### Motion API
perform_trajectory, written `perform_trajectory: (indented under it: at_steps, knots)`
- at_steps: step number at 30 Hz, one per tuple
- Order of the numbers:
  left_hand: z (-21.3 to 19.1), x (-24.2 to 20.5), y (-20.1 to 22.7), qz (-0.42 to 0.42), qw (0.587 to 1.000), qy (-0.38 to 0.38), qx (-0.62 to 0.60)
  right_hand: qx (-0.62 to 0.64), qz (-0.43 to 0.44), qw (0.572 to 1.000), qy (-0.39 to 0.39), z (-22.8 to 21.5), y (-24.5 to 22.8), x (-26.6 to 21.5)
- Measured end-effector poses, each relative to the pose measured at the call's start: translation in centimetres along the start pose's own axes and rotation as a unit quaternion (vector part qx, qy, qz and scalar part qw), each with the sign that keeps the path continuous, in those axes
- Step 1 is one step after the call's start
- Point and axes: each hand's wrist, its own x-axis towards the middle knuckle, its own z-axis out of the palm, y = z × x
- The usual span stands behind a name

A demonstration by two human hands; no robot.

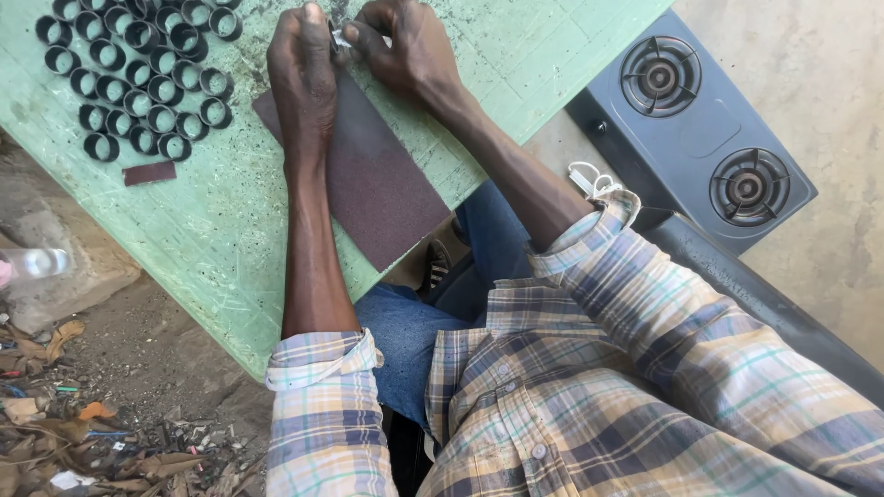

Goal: Sand the edges of small black rings and clean them with a brush.

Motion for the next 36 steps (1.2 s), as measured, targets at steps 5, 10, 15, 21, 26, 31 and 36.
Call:
perform_trajectory:
  at_steps: [5, 10, 15, 21, 26, 31, 36]
  knots:
    - [0.3, 0.5, -0.6, -0.031, 0.999, 0.017, -0.003, 0.021, -0.027, 0.999, -0.011, -0.1, 0.2, -0.1]
    - [0.3, 0.4, -0.5, -0.033, 0.999, 0.021, -0.017, 0.109, 0.081, 0.974, -0.184, -2.5, -1.2, 0.6]
    - [0.5, 0.4, -0.8, 0.029, 0.998, -0.003, -0.056, 0.066, 0.132, 0.979, -0.139, -2.6, -2.8, 0.3]
    - [0.5, 0.6, -2.6, 0.014, 1.000, 0.006, -0.021, 0.073, 0.008, 0.997, -0.013, 1.8, 2.4, -1.2]
    - [0.8, 0.7, -3.0, 0.012, 0.999, 0.032, 0.041, 0.044, -0.079, 0.991, 0.095, 0.7, -0.2, -2.1]
    - [0.7, 0.5, -1.5, 0.064, 0.995, 0.008, -0.070, 0.001, 0.055, 0.990, -0.130, -0.3, 1.0, -0.2]
    - [0.9, 0.8, -2.7, 0.040, 0.994, 0.022, -0.102, 0.009, 0.035, 0.998, -0.052, 0.4, 0.5, -1.1]
